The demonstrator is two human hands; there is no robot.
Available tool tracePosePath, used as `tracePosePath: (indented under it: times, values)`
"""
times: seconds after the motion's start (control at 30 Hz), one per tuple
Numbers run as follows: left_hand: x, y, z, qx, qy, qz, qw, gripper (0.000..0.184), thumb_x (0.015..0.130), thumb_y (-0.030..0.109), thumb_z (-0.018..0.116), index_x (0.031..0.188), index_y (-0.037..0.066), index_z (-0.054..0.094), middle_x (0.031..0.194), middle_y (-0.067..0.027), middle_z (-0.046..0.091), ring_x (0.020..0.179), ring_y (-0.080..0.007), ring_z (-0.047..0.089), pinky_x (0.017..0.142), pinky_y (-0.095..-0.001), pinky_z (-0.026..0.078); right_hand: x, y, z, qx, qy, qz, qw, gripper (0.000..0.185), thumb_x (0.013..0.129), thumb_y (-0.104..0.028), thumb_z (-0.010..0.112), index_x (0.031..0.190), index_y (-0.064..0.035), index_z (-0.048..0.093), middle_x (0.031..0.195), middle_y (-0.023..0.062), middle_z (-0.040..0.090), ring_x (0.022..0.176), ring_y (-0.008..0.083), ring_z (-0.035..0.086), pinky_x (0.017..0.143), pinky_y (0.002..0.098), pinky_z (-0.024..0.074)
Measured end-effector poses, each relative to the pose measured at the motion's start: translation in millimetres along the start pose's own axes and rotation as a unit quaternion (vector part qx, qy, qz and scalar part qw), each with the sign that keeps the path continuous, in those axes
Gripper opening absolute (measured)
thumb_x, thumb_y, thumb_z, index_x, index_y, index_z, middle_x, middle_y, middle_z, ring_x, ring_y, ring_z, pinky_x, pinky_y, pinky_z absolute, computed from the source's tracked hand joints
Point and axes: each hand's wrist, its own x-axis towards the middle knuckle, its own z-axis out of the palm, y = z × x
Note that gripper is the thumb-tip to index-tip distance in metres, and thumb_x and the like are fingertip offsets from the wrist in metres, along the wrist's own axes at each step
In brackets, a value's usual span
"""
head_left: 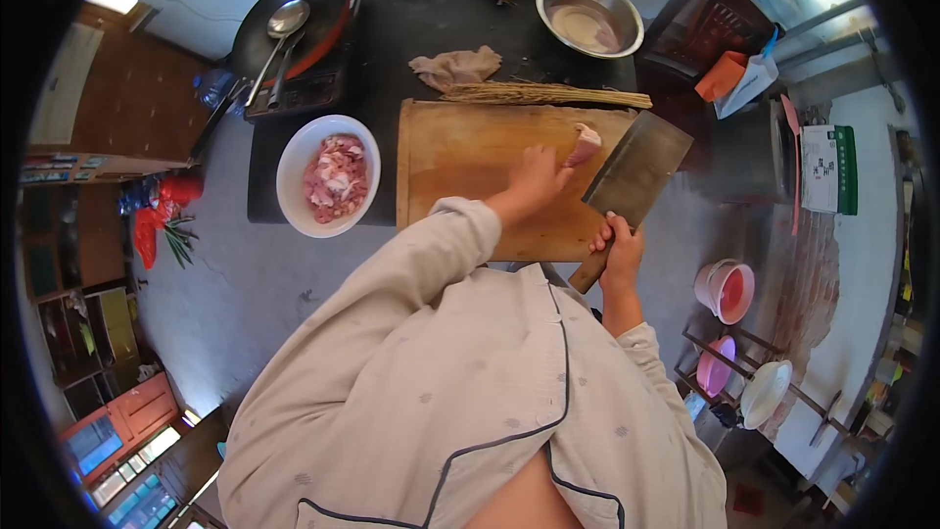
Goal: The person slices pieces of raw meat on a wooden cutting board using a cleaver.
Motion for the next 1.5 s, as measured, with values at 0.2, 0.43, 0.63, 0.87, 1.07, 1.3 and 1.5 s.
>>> tracePosePath:
  times: [0.2, 0.43, 0.63, 0.87, 1.07, 1.3, 1.5]
  values:
    - [43.7, 7.0, 76.0, 0.001, 0.085, 0.014, 0.996, 0.028, 0.082, 0.025, 0.072, 0.097, 0.004, 0.061, 0.097, -0.0159, 0.065, 0.087, -0.0342, 0.061, 0.076, -0.0427, 0.05, 19.1, -6.8, -62.4, -0.001, 0.012, 0.034, 0.999, 0.019, 0.089, -0.01, 0.058, 0.073, -0.0069, 0.049, 0.06, 0.0018, 0.046, 0.047, 0.0131, 0.045, 0.045, 0.0306, 0.0409]
    - [67.6, 13.7, 4.1, -0.489, -0.01, -0.227, 0.842, 0.012, 0.098, 0.017, 0.057, 0.101, 0.005, 0.056, 0.086, -0.0059, 0.066, 0.071, -0.0125, 0.06, 0.06, -0.0266, 0.05, 46.4, -16.6, -82.9, -0.016, -0.026, 0.062, 0.998, 0.019, 0.091, -0.015, 0.058, 0.075, -0.0076, 0.051, 0.061, 0.0, 0.046, 0.049, 0.0116, 0.044, 0.047, 0.0294, 0.0412]
    - [11.3, -4.7, -58.5, -0.515, 0.047, -0.261, 0.815, 0.015, 0.099, 0.017, 0.057, 0.106, 0.005, 0.055, 0.095, -0.006, 0.067, 0.074, -0.0111, 0.061, 0.067, -0.0255, 0.051, 66.3, -22.0, -64.0, -0.07, -0.099, 0.077, 0.99, 0.019, 0.089, -0.013, 0.061, 0.076, -0.006, 0.049, 0.059, 0.0017, 0.048, 0.047, 0.013, 0.047, 0.046, 0.03, 0.042]
    - [-81.0, -33.4, -25.7, -0.471, 0.063, -0.421, 0.772, 0.021, 0.097, 0.02, 0.06, 0.109, 0.003, 0.058, 0.094, -0.0071, 0.066, 0.074, -0.0125, 0.061, 0.066, -0.0271, 0.052, 81.3, -12.5, -34.8, -0.299, -0.211, 0.058, 0.929, 0.019, 0.089, -0.018, 0.063, 0.081, -0.0024, 0.055, 0.059, 0.0023, 0.054, 0.047, 0.0124, 0.05, 0.047, 0.0294, 0.0417]
    - [-80.8, -22.6, -44.6, -0.07, 0.083, -0.265, 0.958, 0.029, 0.089, 0.026, 0.067, 0.104, 0.002, 0.062, 0.097, -0.0146, 0.065, 0.087, -0.0285, 0.062, 0.077, -0.0385, 0.051, 79.0, 10.6, -20.6, -0.433, -0.26, 0.014, 0.863, 0.024, 0.088, -0.02, 0.064, 0.097, 0.0015, 0.066, 0.063, 0.007, 0.059, 0.054, 0.0148, 0.055, 0.054, 0.0313, 0.045]
    - [-35.6, -27.5, -24.1, 0.076, 0.227, -0.178, 0.955, 0.023, 0.082, 0.02, 0.071, 0.097, 0.004, 0.063, 0.101, -0.015, 0.062, 0.098, -0.0356, 0.057, 0.085, -0.0427, 0.046, 80.1, 23.9, -22.2, -0.477, -0.255, -0.041, 0.84, 0.03, 0.087, -0.02, 0.064, 0.107, 0.0016, 0.067, 0.073, 0.0174, 0.065, 0.066, 0.0261, 0.063, 0.065, 0.0364, 0.0495]
    - [-32.4, -41.1, -19.1, 0.005, 0.198, -0.12, 0.973, 0.027, 0.079, 0.018, 0.073, 0.101, 0.007, 0.064, 0.102, -0.015, 0.062, 0.1, -0.0363, 0.057, 0.086, -0.0439, 0.047, 79.7, 25.6, -23.7, -0.498, -0.233, -0.017, 0.835, 0.031, 0.087, -0.021, 0.063, 0.108, 0.0019, 0.066, 0.078, 0.0186, 0.067, 0.071, 0.0284, 0.064, 0.068, 0.0374, 0.0499]
